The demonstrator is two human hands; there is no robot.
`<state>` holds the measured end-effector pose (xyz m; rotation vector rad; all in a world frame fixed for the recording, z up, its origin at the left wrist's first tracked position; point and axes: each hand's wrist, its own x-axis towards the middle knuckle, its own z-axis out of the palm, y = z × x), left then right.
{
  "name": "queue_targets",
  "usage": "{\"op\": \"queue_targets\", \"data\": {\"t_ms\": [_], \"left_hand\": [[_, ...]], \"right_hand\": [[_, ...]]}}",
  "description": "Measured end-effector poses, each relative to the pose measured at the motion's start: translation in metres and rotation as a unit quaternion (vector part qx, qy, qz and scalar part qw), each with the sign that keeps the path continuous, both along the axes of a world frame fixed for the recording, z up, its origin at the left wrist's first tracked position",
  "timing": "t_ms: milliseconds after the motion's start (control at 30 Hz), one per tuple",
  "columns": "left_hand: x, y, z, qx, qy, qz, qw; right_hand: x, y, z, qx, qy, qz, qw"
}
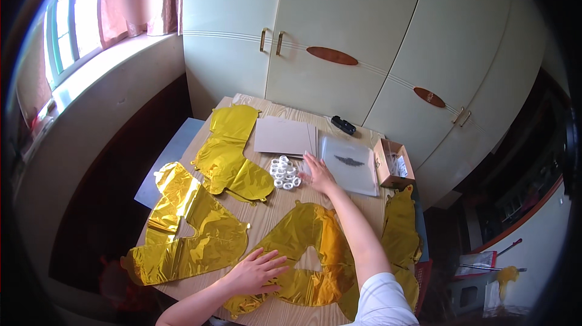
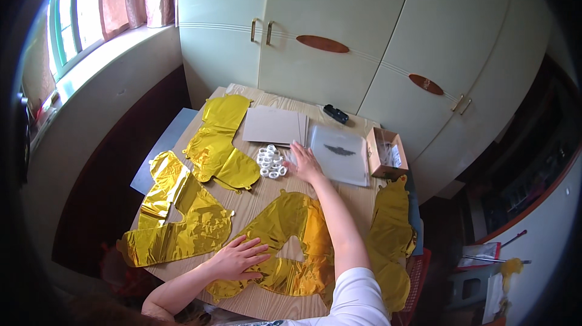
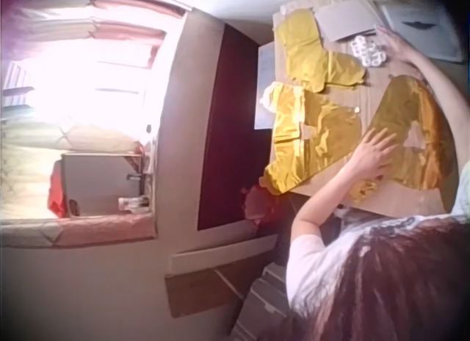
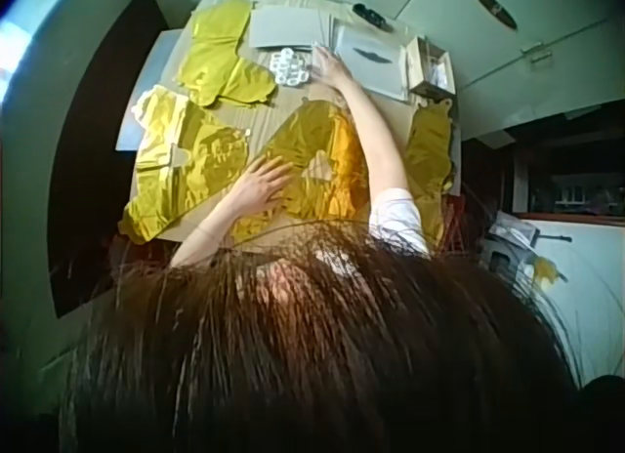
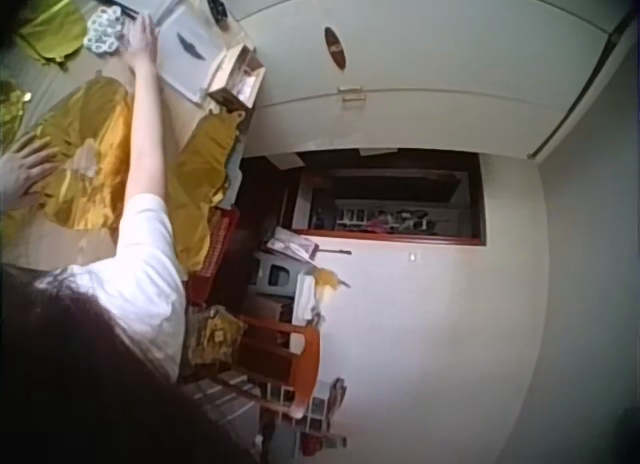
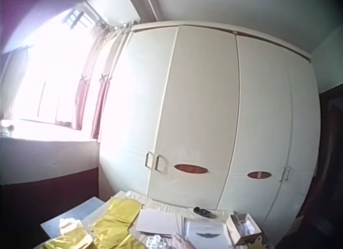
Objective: Folding and organizing gold-colored metallic foil sheets onto a cardboard template at a workstation.
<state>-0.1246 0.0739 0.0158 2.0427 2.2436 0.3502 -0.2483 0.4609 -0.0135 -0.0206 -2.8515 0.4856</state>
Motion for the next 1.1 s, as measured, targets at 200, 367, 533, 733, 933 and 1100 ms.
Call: {"op": "queue_targets", "data": {"t_ms": [200, 367, 533, 733, 933, 1100], "left_hand": [[0.000, 0.002, 0.001, 0.004, 0.004, -0.006, 1.000], [-0.001, 0.002, 0.001, -0.004, 0.008, -0.006, 1.000], [0.000, 0.000, -0.002, -0.002, -0.004, 0.004, 1.000], [0.000, 0.004, 0.001, -0.002, 0.002, -0.003, 1.000], [-0.001, 0.002, -0.001, 0.001, -0.004, -0.006, 1.000], [0.000, 0.001, -0.003, 0.007, -0.005, 0.000, 1.000]], "right_hand": [[-0.041, 0.019, -0.006, -0.069, 0.043, -0.049, 0.996], [-0.047, 0.021, 0.005, -0.069, -0.009, -0.048, 0.996], [-0.031, 0.008, 0.018, -0.001, -0.033, -0.002, 0.999], [-0.049, 0.019, 0.009, -0.006, -0.010, -0.005, 1.000], [-0.055, 0.019, 0.015, -0.007, 0.010, 0.025, 1.000], [-0.035, 0.025, 0.021, 0.005, 0.050, -0.085, 0.995]]}}
